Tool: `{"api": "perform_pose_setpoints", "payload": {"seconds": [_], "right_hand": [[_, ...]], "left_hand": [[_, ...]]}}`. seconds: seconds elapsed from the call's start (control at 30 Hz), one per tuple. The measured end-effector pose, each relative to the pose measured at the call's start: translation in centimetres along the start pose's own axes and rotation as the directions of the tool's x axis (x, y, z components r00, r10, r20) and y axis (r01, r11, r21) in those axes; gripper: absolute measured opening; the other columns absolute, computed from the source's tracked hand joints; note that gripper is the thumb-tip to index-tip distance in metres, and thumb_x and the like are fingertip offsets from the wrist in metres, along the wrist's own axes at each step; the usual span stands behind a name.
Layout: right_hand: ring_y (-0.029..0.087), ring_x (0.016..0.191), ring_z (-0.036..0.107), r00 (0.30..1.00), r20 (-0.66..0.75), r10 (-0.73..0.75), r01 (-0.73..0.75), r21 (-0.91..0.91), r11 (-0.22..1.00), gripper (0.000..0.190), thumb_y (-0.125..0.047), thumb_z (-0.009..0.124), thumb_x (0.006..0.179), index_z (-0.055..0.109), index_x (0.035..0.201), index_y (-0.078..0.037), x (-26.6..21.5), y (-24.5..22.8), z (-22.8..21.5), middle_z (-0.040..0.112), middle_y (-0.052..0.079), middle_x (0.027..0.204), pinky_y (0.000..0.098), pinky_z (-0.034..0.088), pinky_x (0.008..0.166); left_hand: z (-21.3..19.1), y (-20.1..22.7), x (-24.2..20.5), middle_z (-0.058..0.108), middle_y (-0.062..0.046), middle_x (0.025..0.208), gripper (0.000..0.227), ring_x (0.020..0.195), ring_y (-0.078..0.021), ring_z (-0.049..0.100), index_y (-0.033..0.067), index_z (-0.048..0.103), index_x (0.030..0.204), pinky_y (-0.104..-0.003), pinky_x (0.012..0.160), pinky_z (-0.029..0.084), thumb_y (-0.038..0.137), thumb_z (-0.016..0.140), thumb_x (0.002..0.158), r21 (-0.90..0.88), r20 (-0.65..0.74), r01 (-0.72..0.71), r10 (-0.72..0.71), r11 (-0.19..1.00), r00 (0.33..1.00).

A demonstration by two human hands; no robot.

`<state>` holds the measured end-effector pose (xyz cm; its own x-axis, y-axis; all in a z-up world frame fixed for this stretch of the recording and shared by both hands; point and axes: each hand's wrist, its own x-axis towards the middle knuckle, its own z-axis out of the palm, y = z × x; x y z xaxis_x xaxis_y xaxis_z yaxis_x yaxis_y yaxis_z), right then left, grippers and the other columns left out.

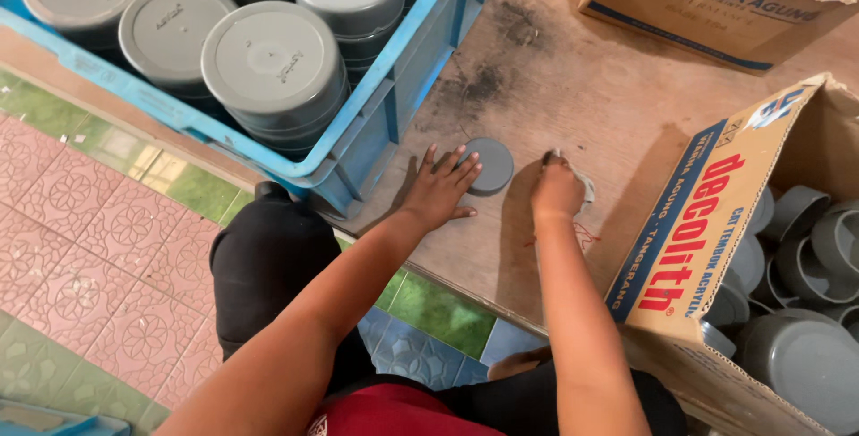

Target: The person wipes the exterior of small grey plastic containers with a cloth, then places them into a blue crate. The person repeats this process for several containers, moving them from a cardboard box to the crate.

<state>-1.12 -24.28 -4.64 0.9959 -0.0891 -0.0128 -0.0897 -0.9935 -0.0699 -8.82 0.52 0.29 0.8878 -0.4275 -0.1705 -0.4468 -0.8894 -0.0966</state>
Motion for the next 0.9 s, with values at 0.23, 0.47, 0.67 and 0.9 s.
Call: {"api": "perform_pose_setpoints", "payload": {"seconds": [0.23, 0.47, 0.67, 0.9], "right_hand": [[0.032, 0.096, 0.076, 1.000, -0.011, -0.006, 0.008, 0.229, 0.973, 0.017, -0.023, 0.073, 0.091, 0.076, 0.106, -0.032, 1.8, 0.2, -2.3, 0.076, -0.001, 0.096, 0.0468, 0.061, 0.079], [0.036, 0.124, 0.063, 0.883, -0.347, -0.315, 0.454, 0.467, 0.759, 0.032, -0.020, 0.063, 0.103, 0.068, 0.134, -0.012, -2.6, -5.6, -1.6, 0.072, 0.016, 0.126, 0.0508, 0.050, 0.106], [0.033, 0.137, 0.055, 0.832, -0.326, -0.449, 0.547, 0.342, 0.764, 0.045, -0.034, 0.051, 0.108, 0.061, 0.143, -0.008, -8.0, -6.8, -1.8, 0.065, 0.017, 0.141, 0.0477, 0.042, 0.115], [0.031, 0.149, 0.043, 0.881, -0.129, -0.456, 0.474, 0.241, 0.847, 0.065, -0.057, 0.044, 0.106, 0.050, 0.155, -0.014, -2.4, -7.0, -0.6, 0.054, 0.012, 0.155, 0.0490, 0.041, 0.117]], "left_hand": [[0.3, -0.4, 0.5, 0.014, 0.001, 0.175, 0.094, 0.161, -0.0229, 0.009, 0.0206, 0.016, 0.167, -0.062, 0.129, -0.002, 0.073, 0.049, 0.095, -0.010, 0.010, -0.023, 0.023, 1.000, 1.000], [0.9, -0.8, 1.2, 0.013, -0.002, 0.175, 0.094, 0.161, -0.0254, 0.010, 0.0178, 0.016, 0.167, -0.064, 0.128, -0.001, 0.070, 0.050, 0.096, -0.056, -0.013, -0.065, 0.064, 0.996, 0.998], [0.6, -0.9, 0.3, 0.011, -0.003, 0.175, 0.088, 0.161, -0.0269, 0.010, 0.0149, 0.021, 0.165, -0.066, 0.128, 0.001, 0.066, 0.049, 0.098, -0.101, 0.002, -0.082, 0.083, 0.991, 0.997], [1.6, -0.9, 0.6, 0.017, -0.007, 0.173, 0.095, 0.160, -0.0298, 0.010, 0.0121, 0.027, 0.163, -0.065, 0.128, 0.006, 0.073, 0.049, 0.093, -0.078, -0.047, -0.108, 0.105, 0.991, 0.993]]}}
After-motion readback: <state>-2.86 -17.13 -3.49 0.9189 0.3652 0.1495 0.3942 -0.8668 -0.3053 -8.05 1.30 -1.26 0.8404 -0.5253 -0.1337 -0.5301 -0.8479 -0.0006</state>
